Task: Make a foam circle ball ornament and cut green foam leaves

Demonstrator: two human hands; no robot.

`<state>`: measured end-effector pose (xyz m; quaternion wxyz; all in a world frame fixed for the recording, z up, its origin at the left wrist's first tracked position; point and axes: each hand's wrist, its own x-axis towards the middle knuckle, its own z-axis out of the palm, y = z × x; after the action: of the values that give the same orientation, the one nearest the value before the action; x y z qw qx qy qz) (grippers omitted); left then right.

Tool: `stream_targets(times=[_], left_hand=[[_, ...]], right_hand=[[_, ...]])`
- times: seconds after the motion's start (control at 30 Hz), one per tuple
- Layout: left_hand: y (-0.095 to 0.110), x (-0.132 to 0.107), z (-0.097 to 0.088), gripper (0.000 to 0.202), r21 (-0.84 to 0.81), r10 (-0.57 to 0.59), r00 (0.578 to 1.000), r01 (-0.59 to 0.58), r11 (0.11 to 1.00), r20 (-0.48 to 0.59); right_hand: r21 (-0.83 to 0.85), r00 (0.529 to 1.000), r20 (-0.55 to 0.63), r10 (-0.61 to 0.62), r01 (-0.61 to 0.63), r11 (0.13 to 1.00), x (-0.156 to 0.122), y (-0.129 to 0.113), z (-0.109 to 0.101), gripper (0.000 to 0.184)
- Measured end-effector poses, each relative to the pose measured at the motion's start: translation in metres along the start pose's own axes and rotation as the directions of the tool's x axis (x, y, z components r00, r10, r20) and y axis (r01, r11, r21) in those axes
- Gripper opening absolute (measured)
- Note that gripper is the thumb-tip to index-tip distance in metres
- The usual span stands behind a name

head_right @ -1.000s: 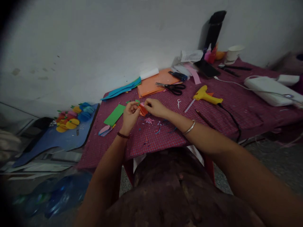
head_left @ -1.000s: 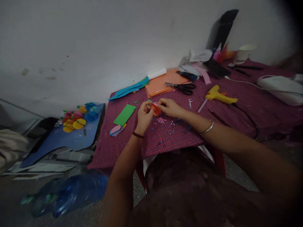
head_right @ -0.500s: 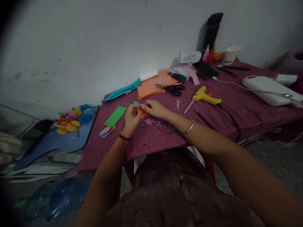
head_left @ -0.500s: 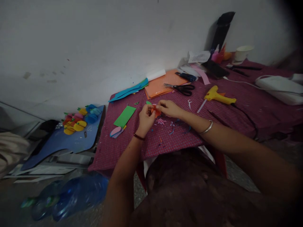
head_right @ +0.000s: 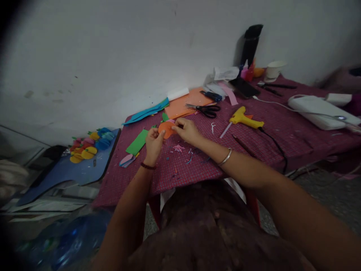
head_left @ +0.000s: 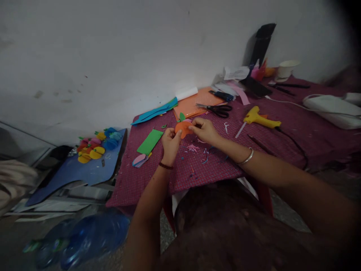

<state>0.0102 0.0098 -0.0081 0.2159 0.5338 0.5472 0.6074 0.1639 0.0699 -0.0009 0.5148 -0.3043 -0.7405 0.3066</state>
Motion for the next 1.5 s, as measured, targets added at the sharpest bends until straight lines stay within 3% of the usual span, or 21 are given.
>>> stream_targets(times=[0.1, 0.2, 0.37, 0.47, 0.53, 0.63, 0.67, 0.73, 0.8, 0.83, 0.87, 0.9, 0.93, 1.0, 1.07, 1.3, 1.5], left_hand=[[-0.002, -0.003, 0.0, 0.018, 0.234, 0.174, 0.983, -0.183, 0.955, 0.059], [0.002, -0.008, 0.0, 0.008, 0.441, 0.336, 0.929, -0.369, 0.818, 0.154], [0.01, -0.014, -0.002, 0.01, 0.65, 0.399, 0.84, -0.54, 0.535, 0.369], [0.012, -0.018, -0.001, 0.014, 0.687, 0.388, 0.783, -0.617, 0.385, 0.486], [0.015, -0.02, 0.0, 0.015, 0.649, 0.409, 0.75, -0.658, 0.382, 0.519], [0.02, -0.022, -0.002, 0.017, 0.493, 0.528, 0.708, -0.705, 0.509, 0.468], [0.022, -0.021, -0.004, 0.019, 0.442, 0.573, 0.719, -0.694, 0.568, 0.394], [0.023, -0.016, -0.008, 0.021, 0.352, 0.599, 0.787, -0.609, 0.711, 0.151], [0.021, -0.009, -0.013, 0.023, 0.188, 0.457, 0.884, -0.436, 0.88, -0.092], [0.019, -0.004, -0.014, 0.024, 0.048, 0.318, 0.936, -0.314, 0.948, -0.149], [0.017, 0.0, -0.015, 0.027, -0.112, 0.152, 0.982, -0.165, 0.98, -0.114], [0.014, 0.003, -0.016, 0.03, -0.256, -0.006, 1.0, 0.0, 0.967, -0.022], [0.012, 0.005, -0.016, 0.034, -0.36, -0.125, 0.987, 0.152, 0.92, 0.097], [0.01, 0.006, -0.015, 0.041, -0.462, -0.227, 0.93, 0.343, 0.818, 0.289], [0.012, 0.003, -0.012, 0.045, -0.502, -0.204, 0.915, 0.366, 0.783, 0.349], [0.017, -0.007, -0.01, 0.045, -0.527, -0.075, 0.912, 0.298, 0.796, 0.403], [0.013, -0.007, -0.01, 0.058, -0.522, -0.073, 0.907, 0.303, 0.797, 0.414]], right_hand=[[0.014, 1.0, 0.007, -0.005, 0.005, 1.0, -0.001, 0.001, 0.001, 0.016], [0.019, 0.997, 0.05, -0.051, 0.051, 0.999, -0.003, 0.0, 0.002, 0.011], [-0.058, 0.972, 0.111, -0.205, 0.213, 0.975, -0.006, -0.004, 0.002, 0.012], [-0.049, 0.959, 0.177, -0.221, 0.233, 0.971, -0.005, -0.004, 0.001, 0.02], [0.05, 0.976, 0.169, -0.135, 0.128, 0.99, -0.002, -0.002, 0.001, 0.023], [0.243, 0.99, 0.122, 0.064, -0.092, 0.966, 0.003, 0.001, 0.0, 0.025], [0.289, 0.987, 0.117, 0.111, -0.14, 0.947, 0.004, 0.003, 0.0, 0.026], [0.347, 0.978, 0.13, 0.162, -0.198, 0.917, 0.006, 0.005, 0.001, 0.028], [0.412, 0.965, 0.158, 0.209, -0.256, 0.874, 0.007, 0.007, 0.002, 0.031], [0.441, 0.958, 0.173, 0.229, -0.283, 0.851, 0.007, 0.007, 0.002, 0.032], [0.466, 0.951, 0.19, 0.244, -0.306, 0.83, 0.007, 0.007, 0.003, 0.033], [0.489, 0.944, 0.206, 0.258, -0.327, 0.808, 0.007, 0.007, 0.003, 0.034], [0.511, 0.937, 0.225, 0.269, -0.348, 0.786, 0.006, 0.007, 0.003, 0.034], [0.554, 0.92, 0.264, 0.291, -0.391, 0.735, 0.005, 0.004, 0.003, 0.034], [0.59, 0.903, 0.304, 0.305, -0.429, 0.684, 0.003, 0.001, 0.002, 0.035], [0.693, 0.843, 0.446, 0.301, -0.538, 0.48, 0.001, -0.005, -0.002, 0.034], [0.675, 0.828, 0.474, 0.298, -0.559, 0.481, 0.0, -0.001, -0.002, 0.031]])
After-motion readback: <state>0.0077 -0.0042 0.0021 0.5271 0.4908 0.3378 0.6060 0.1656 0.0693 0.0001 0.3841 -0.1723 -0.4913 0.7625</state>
